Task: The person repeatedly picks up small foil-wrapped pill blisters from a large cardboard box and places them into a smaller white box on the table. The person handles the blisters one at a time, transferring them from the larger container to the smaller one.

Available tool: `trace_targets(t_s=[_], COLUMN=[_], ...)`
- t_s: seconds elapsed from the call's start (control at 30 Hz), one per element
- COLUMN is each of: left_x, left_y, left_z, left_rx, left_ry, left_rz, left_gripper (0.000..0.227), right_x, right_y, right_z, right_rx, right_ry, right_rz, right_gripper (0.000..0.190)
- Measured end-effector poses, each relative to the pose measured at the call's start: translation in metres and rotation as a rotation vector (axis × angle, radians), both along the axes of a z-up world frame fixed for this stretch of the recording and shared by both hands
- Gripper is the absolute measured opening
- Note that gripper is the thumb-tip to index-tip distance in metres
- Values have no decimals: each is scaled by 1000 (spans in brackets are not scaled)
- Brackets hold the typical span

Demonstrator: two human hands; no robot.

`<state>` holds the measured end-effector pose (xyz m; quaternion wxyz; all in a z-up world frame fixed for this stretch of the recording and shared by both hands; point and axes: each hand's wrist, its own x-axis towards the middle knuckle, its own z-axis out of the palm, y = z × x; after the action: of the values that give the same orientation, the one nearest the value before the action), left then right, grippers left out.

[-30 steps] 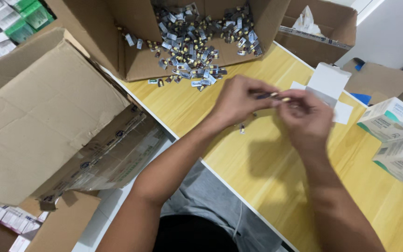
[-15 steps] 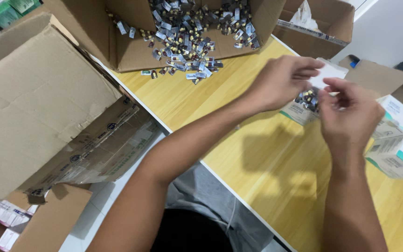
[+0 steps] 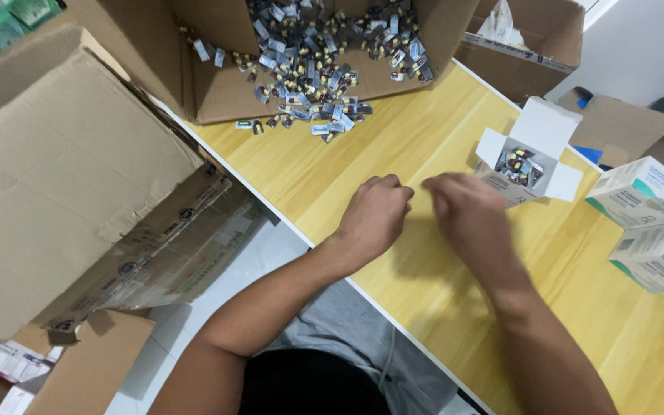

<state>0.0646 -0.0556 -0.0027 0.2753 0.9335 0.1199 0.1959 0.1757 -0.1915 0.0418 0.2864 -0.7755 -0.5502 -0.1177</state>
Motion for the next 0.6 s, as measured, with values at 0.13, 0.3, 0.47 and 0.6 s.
trace_targets(t_s=[0.13,0.3,0.47,0.6], left_x=[9,17,28,42], left_y=[-4,-1,16,27], left_z=[-9,-7,-3,14], left_rx=[102,228,272,112], left_ry=[82,31,18,29], left_rz=[-6,55,9,43], left_gripper=[14,15,14,3], right_x=[28,56,59,58], right_y=[-34,-52,-58,-62], right_z=[35,46,47,53], right_rx=[148,-77,84,180], right_ry=[-64,-117,-141,-125], right_rz=[-226,-349,-295,-278], right_gripper=[7,21,16,13])
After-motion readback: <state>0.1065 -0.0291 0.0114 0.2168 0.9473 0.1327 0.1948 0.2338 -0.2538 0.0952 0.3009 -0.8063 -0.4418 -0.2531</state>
